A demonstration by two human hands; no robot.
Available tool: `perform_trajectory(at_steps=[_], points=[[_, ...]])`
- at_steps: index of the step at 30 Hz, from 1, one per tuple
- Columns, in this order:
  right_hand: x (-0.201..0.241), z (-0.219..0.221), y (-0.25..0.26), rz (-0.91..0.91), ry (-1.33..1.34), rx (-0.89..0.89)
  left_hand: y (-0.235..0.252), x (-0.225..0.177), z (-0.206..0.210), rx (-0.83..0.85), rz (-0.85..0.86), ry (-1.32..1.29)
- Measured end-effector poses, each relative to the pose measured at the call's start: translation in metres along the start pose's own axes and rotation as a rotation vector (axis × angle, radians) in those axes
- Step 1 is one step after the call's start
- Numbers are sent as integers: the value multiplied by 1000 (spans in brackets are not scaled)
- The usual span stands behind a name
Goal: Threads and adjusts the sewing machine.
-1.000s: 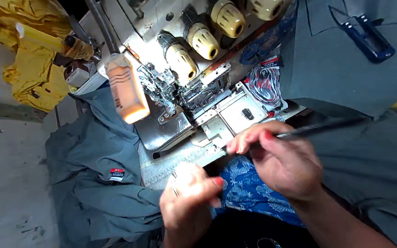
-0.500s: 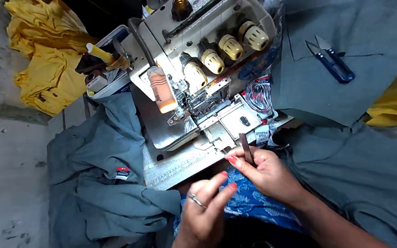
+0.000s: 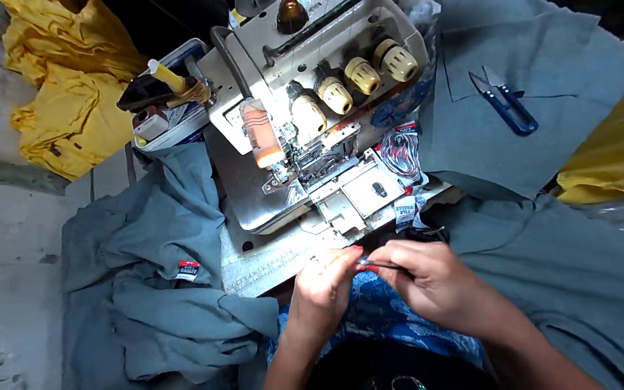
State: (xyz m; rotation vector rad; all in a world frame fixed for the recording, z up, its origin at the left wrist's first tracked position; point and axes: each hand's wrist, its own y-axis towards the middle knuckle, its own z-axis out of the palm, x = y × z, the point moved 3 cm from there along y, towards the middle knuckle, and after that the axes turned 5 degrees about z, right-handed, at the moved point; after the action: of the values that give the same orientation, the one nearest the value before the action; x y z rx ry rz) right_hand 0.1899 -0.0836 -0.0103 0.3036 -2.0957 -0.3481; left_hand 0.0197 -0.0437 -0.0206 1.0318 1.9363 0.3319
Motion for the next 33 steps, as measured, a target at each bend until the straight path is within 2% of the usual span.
perform_trajectory(at_steps=[3, 5, 10, 16, 22, 24, 28, 33], points=[[-9, 20, -12, 28, -10, 26, -21, 11, 7, 16, -6, 37], [-10, 23, -13, -10, 28, -34, -23, 9, 5, -31, 11, 25], [-2, 6, 3, -150, 220, -212, 10, -17, -2, -125, 70, -46], [-15, 15, 7, -36, 278, -172, 5, -7, 10, -101, 22, -59], [-9, 27, 11, 59, 822, -82, 11, -22, -4, -240, -15, -26], [-5, 28, 17, 66, 913, -64, 19, -27, -12, -270, -30, -37], [-10, 28, 21, 20, 789, -119, 20, -19, -13, -272, -87, -115], [-27, 41, 14, 154, 584, -88, 0, 5, 3, -291, -326, -313]])
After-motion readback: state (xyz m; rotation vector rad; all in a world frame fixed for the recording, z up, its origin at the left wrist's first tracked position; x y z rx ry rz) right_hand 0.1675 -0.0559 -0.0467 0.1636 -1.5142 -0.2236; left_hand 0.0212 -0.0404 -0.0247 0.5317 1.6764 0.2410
